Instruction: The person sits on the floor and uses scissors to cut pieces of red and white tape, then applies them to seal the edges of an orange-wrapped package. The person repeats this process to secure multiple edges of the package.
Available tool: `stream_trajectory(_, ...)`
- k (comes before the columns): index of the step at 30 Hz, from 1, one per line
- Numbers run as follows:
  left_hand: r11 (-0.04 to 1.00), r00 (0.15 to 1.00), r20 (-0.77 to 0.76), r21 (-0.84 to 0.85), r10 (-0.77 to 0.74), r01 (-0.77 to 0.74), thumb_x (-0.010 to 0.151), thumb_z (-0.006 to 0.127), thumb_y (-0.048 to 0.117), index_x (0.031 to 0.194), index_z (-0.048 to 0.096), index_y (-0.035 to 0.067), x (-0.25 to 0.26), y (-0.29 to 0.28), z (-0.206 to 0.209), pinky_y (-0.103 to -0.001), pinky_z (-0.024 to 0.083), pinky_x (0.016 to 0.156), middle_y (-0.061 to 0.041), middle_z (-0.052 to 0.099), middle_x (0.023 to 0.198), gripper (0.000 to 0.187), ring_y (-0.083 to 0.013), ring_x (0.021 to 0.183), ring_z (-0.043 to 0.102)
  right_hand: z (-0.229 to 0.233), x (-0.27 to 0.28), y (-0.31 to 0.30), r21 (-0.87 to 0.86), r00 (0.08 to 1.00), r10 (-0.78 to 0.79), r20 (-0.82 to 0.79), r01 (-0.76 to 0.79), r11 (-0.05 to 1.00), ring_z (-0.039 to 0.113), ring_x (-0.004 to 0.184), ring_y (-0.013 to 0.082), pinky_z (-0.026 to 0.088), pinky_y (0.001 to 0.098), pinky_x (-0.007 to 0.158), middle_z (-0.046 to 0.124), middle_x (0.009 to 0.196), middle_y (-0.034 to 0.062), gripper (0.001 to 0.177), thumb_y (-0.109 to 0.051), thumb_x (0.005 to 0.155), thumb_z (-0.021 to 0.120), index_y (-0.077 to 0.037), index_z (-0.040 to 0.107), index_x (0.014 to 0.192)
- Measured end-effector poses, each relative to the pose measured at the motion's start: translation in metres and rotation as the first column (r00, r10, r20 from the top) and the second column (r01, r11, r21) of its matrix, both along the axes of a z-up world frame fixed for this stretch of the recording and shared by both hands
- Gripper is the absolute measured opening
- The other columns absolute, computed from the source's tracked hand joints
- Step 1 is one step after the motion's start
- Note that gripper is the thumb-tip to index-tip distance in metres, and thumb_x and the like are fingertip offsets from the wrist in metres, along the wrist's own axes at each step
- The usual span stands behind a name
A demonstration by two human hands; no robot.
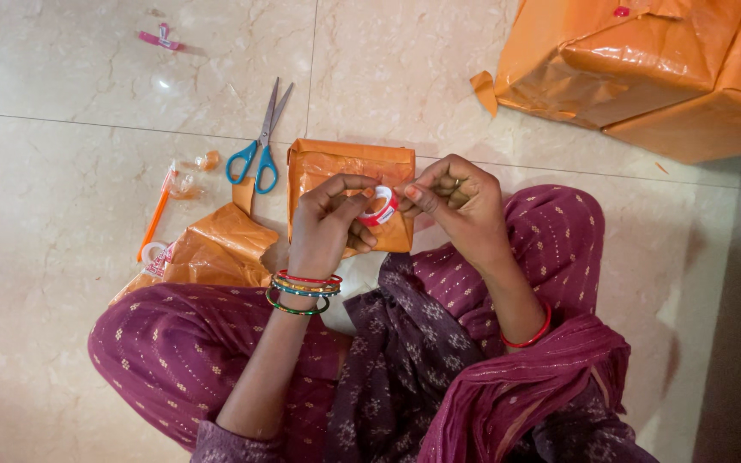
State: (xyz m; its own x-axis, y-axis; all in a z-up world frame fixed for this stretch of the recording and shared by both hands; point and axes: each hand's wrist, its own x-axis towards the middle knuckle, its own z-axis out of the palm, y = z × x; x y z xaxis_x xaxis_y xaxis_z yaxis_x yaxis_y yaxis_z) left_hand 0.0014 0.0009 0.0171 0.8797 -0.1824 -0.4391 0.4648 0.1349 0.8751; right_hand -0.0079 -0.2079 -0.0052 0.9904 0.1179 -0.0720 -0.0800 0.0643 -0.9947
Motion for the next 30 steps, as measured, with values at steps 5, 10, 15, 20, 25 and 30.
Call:
stream_trajectory(5, 0.967, 0.996, 0.072, 0.253, -0.061, 0.041, 0.098, 0.061, 0.014, 0.113, 0.072, 0.003, -0.003, 0.000, 0.010, -0.024, 0.050, 0.041, -0.006, 0.071, 0.070, 0.022, -0.0091, 0.048, 0.065, 0.001, 0.001, 0.000, 0.046, 0.995, 0.012, 0.098, -0.017, 0.999, 0.074, 0.094, 0.0154, 0.063, 0.0275, 0.083, 0.074, 0.103, 0.0133, 0.018, 0.002, 0.096, 0.074, 0.001, 0.058, 0.105)
stream_trajectory(10, 0.763, 0.889, 0.458, 0.566, 0.022, -0.311, 0.103, 0.064, 0.017, 0.109, 0.076, 0.008, 0.019, 0.042, -0.006, -0.027, 0.049, 0.051, -0.007, 0.079, 0.079, 0.016, -0.0104, 0.058, 0.068, 0.007, -0.001, -0.003, 0.022, 0.986, 0.051, 0.161, -0.055, 0.998, 0.071, 0.105, 0.0149, 0.063, 0.0281, 0.087, 0.069, 0.114, 0.0138, 0.032, 0.007, 0.092, 0.077, -0.002, 0.053, 0.110)
stream_trajectory(15, 0.270, 0.802, 0.574, 0.808, -0.164, -0.524, 0.091, 0.071, 0.010, 0.108, 0.074, 0.011, 0.065, 0.088, -0.077, -0.040, 0.053, 0.067, -0.008, 0.072, 0.085, 0.017, -0.0265, 0.083, 0.068, 0.010, -0.001, 0.003, 0.077, 0.981, 0.057, 0.184, -0.072, 0.994, 0.068, 0.110, 0.0150, 0.063, 0.0296, 0.090, 0.061, 0.123, 0.0134, 0.045, 0.010, 0.089, 0.077, -0.004, 0.045, 0.117)
stream_trajectory(20, 0.076, 0.945, 0.259, 0.966, -0.200, -0.249, 0.080, 0.073, 0.019, 0.114, 0.069, 0.017, 0.071, 0.088, -0.171, -0.053, 0.054, 0.075, -0.013, 0.063, 0.113, 0.034, -0.0372, 0.108, 0.058, 0.000, -0.002, 0.002, 0.100, 0.985, 0.021, 0.173, -0.038, 0.994, 0.071, 0.107, 0.0166, 0.065, 0.0326, 0.096, 0.061, 0.117, 0.0105, 0.045, 0.012, 0.093, 0.073, -0.006, 0.040, 0.117)
stream_trajectory(25, 0.093, 0.941, 0.295, 0.955, -0.165, -0.282, 0.096, 0.067, 0.028, 0.115, 0.069, 0.017, 0.071, 0.091, -0.197, -0.055, 0.054, 0.073, -0.015, 0.060, 0.117, 0.022, -0.0392, 0.108, 0.057, -0.007, 0.000, 0.007, -0.126, 0.983, 0.024, 0.180, -0.002, 0.992, 0.068, 0.109, 0.0145, 0.060, 0.0292, 0.092, 0.064, 0.115, 0.0084, 0.040, 0.009, 0.093, 0.073, -0.003, 0.049, 0.123)
stream_trajectory(30, 0.096, 0.935, 0.333, 0.941, -0.118, -0.323, 0.094, 0.070, 0.030, 0.109, 0.073, 0.021, 0.069, 0.089, -0.185, -0.054, 0.054, 0.074, -0.011, 0.062, 0.113, 0.018, -0.0383, 0.107, 0.057, 0.001, -0.008, 0.020, -0.316, 0.957, 0.144, 0.252, -0.059, 0.947, 0.068, 0.108, 0.0156, 0.060, 0.0286, 0.090, 0.067, 0.116, 0.0068, 0.034, 0.002, 0.090, 0.078, -0.004, 0.062, 0.120)
